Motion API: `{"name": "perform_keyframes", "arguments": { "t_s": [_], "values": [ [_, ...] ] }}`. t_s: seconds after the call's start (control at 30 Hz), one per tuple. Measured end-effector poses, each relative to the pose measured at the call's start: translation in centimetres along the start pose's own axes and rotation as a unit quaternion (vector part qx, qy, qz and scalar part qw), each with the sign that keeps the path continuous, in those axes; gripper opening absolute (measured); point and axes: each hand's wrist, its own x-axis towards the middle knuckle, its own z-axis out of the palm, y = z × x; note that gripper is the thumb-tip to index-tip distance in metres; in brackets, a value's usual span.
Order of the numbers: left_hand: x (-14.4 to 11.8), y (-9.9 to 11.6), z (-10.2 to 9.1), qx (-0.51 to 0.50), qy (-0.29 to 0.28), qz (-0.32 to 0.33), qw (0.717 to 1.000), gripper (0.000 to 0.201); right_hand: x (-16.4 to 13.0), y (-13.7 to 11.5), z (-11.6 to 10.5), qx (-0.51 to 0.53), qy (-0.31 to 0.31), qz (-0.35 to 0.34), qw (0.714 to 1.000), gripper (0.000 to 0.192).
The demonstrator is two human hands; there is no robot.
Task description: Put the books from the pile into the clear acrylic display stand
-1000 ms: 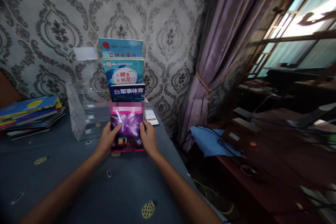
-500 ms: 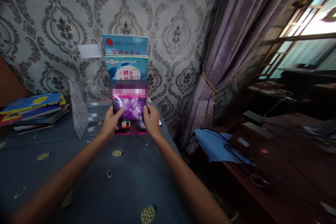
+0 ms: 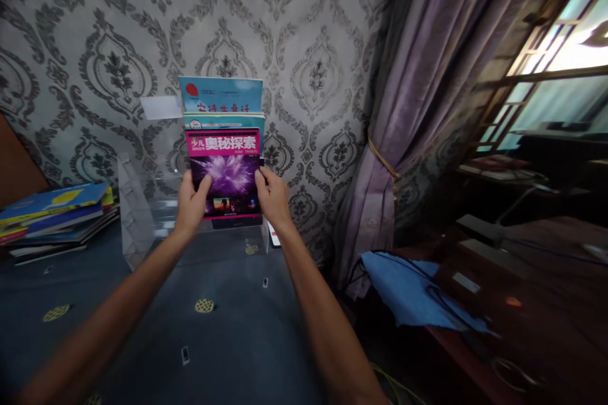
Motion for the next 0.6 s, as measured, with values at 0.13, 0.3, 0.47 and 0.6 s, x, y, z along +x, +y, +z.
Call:
{"name": "perform_keyframes", "arguments": {
  "t_s": [0.13,0.3,0.47,0.6],
  "values": [
    [0.2,-0.3,0.0,0.023,0.033,0.081,0.996,0.032,0.1,0.0,0.2,0.023,-0.013,-0.006,1.000,0.032],
    [-0.1,-1.6,0.0,0.015,0.040,0.089,0.995,0.033,0.0,0.5,0.3,-0.002,-0.036,-0.006,0.999,0.029],
    [-0.2,-2.4,-0.4,0.032,0.015,0.091,0.995,0.031,0.0,0.6,0.0,-0.069,-0.065,0.012,0.995,0.028],
    [-0.1,-2.5,-1.0,0.092,-0.018,0.093,0.991,0.030,0.1,0.8,-0.2,-0.126,-0.073,0.013,0.989,0.025]
  ]
}}
